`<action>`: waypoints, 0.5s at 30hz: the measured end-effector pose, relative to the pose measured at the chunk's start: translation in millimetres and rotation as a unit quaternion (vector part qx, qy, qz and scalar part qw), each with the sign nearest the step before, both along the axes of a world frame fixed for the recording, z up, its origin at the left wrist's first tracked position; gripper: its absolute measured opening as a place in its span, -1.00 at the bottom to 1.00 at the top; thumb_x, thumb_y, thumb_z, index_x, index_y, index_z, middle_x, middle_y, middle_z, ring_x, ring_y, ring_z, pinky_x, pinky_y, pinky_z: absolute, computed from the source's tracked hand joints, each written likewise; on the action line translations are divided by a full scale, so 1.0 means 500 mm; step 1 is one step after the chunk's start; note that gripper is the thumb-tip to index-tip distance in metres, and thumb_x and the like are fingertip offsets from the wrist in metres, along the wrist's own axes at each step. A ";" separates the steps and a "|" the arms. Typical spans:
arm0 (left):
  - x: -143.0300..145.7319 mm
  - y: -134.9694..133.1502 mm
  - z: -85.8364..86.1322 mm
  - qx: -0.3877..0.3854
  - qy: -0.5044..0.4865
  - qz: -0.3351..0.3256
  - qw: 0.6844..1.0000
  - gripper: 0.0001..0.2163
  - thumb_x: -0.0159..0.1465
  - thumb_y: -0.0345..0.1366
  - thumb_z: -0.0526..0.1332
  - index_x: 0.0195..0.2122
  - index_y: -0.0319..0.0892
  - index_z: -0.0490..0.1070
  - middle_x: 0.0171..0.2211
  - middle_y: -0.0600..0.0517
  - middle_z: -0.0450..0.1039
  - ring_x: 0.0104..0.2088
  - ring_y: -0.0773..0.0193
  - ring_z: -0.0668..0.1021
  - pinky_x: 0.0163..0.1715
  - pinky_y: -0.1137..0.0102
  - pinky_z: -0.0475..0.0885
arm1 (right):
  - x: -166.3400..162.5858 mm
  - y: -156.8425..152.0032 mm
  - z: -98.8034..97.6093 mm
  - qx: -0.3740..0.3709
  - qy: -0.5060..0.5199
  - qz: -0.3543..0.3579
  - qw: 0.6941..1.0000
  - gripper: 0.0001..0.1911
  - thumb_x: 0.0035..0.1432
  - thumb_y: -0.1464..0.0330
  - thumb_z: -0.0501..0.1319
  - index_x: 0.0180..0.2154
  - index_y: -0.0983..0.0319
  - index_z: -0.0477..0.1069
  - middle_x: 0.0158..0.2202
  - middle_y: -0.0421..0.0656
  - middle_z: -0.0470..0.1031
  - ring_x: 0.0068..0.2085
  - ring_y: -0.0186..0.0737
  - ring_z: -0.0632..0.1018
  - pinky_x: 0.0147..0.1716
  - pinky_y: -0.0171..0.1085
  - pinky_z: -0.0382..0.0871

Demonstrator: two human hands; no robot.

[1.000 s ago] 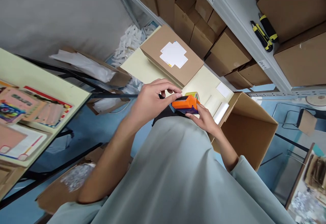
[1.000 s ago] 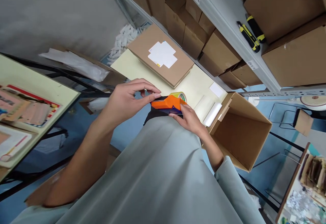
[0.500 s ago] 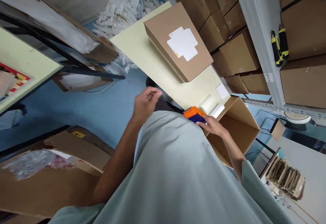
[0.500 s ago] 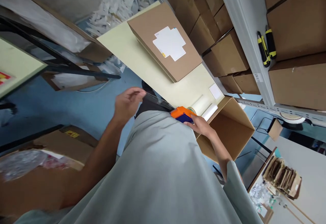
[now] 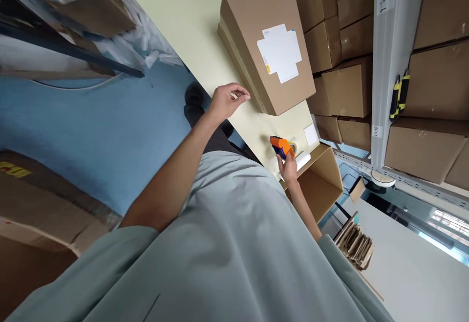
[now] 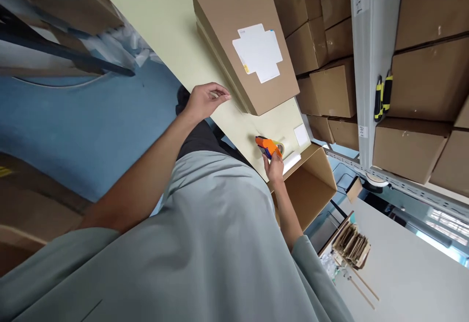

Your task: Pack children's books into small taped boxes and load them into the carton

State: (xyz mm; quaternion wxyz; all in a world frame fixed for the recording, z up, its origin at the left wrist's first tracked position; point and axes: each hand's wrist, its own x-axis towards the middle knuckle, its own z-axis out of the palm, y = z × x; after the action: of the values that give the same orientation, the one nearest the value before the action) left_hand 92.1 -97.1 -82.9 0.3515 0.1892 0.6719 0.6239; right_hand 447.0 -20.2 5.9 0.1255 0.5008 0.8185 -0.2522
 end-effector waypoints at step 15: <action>0.066 0.082 -0.019 0.003 -0.025 0.115 0.993 -0.96 0.38 -0.37 0.39 -0.20 -0.11 0.56 -0.15 -0.02 0.58 -0.07 0.17 0.62 -0.03 0.31 0.57 | -0.014 -0.032 -0.055 -0.008 -0.028 -0.041 0.999 -0.34 0.49 -0.23 0.07 0.11 0.22 0.43 0.14 0.20 0.55 0.12 0.18 0.67 0.12 0.12 0.62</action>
State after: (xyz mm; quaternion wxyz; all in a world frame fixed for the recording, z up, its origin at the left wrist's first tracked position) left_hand 125.1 -56.2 -92.4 0.2939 0.0961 0.6781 0.6667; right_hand 439.8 -36.2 -21.7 0.1419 0.5398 0.7913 -0.2496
